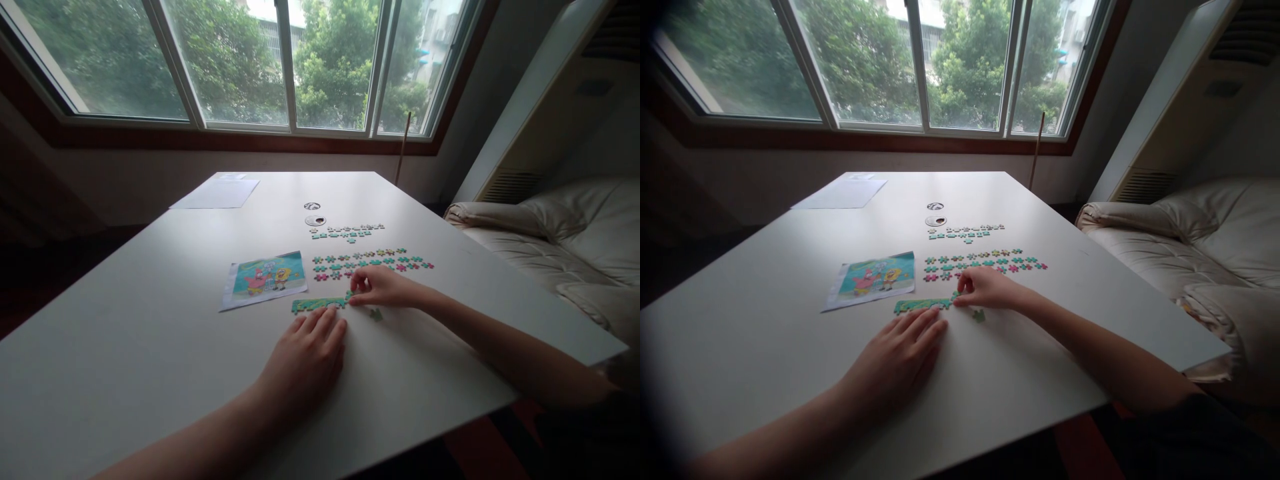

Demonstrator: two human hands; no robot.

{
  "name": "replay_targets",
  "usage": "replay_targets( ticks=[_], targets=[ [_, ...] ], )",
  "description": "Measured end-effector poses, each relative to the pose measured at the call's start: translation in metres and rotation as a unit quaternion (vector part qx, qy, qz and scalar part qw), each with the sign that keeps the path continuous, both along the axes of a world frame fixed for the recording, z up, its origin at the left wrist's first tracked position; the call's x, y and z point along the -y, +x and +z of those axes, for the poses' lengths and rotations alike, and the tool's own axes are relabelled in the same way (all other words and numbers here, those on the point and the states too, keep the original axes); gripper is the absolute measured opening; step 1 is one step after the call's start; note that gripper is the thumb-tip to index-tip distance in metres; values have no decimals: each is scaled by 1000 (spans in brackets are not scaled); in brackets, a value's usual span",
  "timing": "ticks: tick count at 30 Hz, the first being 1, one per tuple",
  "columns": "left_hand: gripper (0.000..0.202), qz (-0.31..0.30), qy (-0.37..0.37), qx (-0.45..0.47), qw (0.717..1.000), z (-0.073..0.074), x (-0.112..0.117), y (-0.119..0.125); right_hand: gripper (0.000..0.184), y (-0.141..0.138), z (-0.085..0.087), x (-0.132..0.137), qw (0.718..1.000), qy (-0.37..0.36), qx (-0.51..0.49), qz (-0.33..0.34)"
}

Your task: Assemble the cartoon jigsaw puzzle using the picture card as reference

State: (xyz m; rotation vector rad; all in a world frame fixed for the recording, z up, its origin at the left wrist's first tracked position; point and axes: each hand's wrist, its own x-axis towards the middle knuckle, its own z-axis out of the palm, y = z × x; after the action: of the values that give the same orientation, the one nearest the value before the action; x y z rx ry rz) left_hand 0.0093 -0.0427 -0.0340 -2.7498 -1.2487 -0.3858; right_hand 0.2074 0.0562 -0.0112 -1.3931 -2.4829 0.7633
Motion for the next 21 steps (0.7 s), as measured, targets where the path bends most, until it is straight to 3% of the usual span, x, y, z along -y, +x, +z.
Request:
replay_targets(
  ticks=[6, 21],
  targets=[
    [29, 1, -7, -7, 1000, 1, 0, 0, 26, 1, 0, -5, 997, -68, -38, -18],
    [28, 17, 11, -7, 1000, 0, 1, 1, 23, -1, 6, 1, 1000, -17, 6, 12]
  ],
)
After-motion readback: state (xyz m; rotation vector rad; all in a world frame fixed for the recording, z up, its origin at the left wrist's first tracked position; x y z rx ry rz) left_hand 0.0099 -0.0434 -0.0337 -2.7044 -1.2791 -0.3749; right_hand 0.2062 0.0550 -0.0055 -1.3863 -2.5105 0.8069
